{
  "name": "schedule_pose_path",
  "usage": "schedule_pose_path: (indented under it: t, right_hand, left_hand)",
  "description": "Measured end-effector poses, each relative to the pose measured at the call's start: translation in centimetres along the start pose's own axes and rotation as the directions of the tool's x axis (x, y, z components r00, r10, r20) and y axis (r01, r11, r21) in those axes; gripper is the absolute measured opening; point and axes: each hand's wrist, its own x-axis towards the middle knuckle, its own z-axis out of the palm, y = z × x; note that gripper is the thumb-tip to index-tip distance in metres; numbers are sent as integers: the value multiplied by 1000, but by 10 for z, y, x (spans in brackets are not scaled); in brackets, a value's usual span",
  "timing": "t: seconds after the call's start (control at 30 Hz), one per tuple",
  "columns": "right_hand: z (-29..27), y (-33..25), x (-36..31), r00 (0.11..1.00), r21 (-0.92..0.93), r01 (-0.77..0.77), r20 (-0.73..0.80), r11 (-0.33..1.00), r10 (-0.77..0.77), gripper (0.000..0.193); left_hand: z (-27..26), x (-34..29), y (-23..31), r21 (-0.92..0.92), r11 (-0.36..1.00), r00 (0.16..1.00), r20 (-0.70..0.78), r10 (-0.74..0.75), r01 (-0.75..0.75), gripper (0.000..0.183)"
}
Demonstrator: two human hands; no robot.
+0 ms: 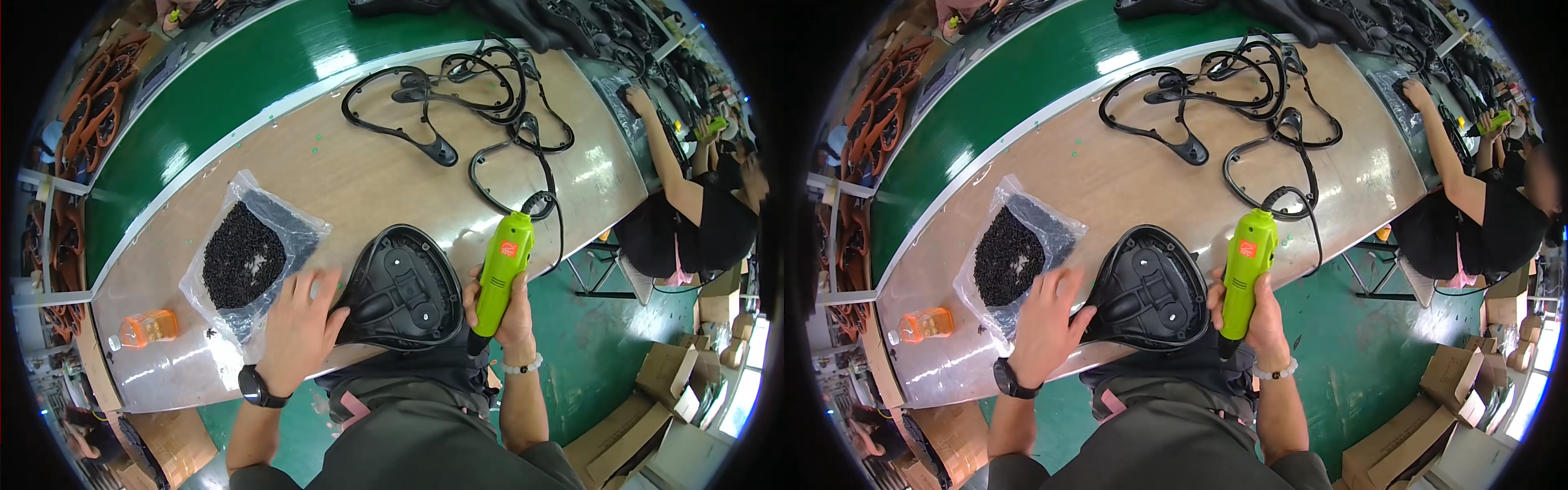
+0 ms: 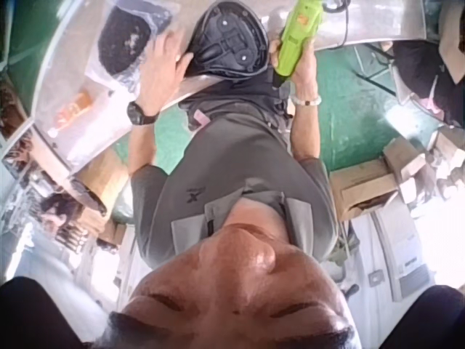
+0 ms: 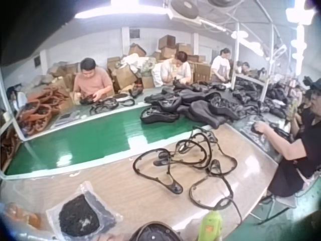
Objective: Assemble components onto bicycle seats using an electric screwdriver at a factory workbench.
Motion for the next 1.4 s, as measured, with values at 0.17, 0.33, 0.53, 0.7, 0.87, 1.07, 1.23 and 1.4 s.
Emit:
schedule_pose_path:
  t: [0.17, 0.33, 0.53, 0.7, 0.87, 1.07, 1.23, 1.4]
  right_hand:
    - [7, -2, -1, 998, -99, 35, -50, 994, -40, 78]
    - [20, -10, 3, 981, -316, 3, -184, 949, -64, 76]
    - [25, -11, -5, 985, -277, -114, -160, 954, 72, 63]
    - [30, -19, -2, 974, -356, -142, -214, 924, 67, 68]
    - [43, -55, -7, 975, -189, -10, -218, 982, -32, 98]
    - [107, -79, 23, 682, 107, 715, 111, 691, -723, 77]
    - [105, -53, 54, 723, -41, 688, 121, 724, -680, 76]
    - [97, -30, 75, 809, -129, 583, 6, 802, -587, 118]
  left_hand:
    - [4, 65, 26, -35, 963, 958, -118, 261, -267, 55]
    - [23, 106, 20, -36, 910, 907, 66, 416, -414, 54]
    - [27, 124, 5, -126, 869, 828, 265, 495, -479, 52]
    - [29, 123, 5, -88, 892, 852, 269, 449, -443, 52]
    - [24, 126, 0, -90, 917, 839, 376, 393, -389, 49]
    - [27, 131, -4, -88, 888, 798, 406, 446, -452, 48]
    - [22, 134, 2, -31, 907, 791, 478, 382, -420, 47]
    - [26, 133, -3, -83, 899, 817, 387, 427, -431, 41]
